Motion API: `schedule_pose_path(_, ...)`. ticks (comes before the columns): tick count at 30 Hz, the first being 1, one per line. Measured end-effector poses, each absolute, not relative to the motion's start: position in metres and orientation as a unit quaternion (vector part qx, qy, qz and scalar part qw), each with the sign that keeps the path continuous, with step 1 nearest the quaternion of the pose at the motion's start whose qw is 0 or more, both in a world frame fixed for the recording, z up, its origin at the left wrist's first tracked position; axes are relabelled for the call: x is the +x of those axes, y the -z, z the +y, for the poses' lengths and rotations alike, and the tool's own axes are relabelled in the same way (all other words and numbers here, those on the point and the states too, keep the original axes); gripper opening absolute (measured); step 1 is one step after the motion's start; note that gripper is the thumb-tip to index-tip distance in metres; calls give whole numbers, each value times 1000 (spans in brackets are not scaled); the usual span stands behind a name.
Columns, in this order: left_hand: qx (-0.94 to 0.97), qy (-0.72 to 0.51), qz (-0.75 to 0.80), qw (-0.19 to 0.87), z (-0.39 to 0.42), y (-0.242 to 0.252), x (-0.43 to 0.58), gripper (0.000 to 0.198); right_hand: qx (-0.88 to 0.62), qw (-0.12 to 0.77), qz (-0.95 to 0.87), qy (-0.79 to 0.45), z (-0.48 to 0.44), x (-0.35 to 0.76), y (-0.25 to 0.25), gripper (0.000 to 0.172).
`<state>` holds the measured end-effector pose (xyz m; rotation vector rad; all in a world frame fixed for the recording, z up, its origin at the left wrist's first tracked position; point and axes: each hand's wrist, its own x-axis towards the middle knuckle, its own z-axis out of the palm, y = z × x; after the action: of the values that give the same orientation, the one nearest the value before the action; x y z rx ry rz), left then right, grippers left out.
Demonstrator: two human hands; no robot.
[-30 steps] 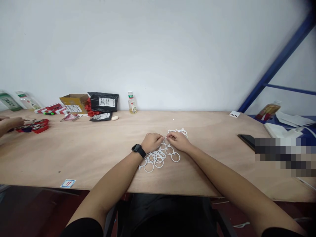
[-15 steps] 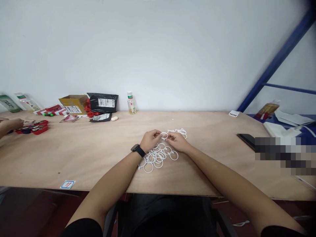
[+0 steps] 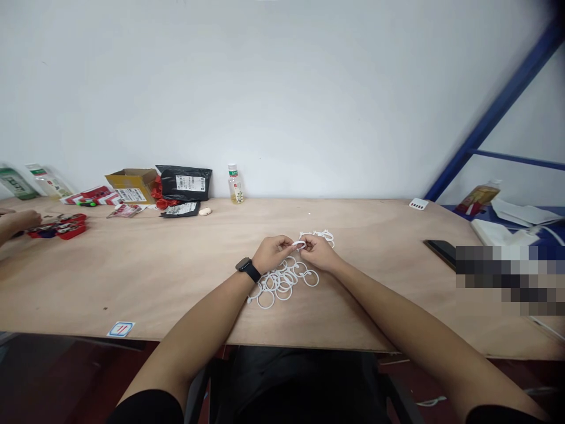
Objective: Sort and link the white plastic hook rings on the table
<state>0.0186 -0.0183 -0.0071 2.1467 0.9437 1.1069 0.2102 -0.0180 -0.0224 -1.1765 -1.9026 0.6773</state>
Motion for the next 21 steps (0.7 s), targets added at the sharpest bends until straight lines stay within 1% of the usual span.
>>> schedule_pose_path(5, 823, -385, 332, 255, -17, 10, 18, 26, -473, 351, -792, -159, -20, 207, 19, 4)
schedule_pose_path(13, 848, -353, 334, 212, -16, 10, 19, 21, -471, 325, -813, -107, -18, 210, 18, 9)
schedule_pose_path(17, 849, -351, 351, 180, -15, 9, 17, 21, -477, 352, -803, -58, -10, 224, 18, 15)
schedule_pose_path(21, 878, -286, 355, 148, -16, 9, 16, 25, -508, 368, -778, -9, 0, 244, 18, 20)
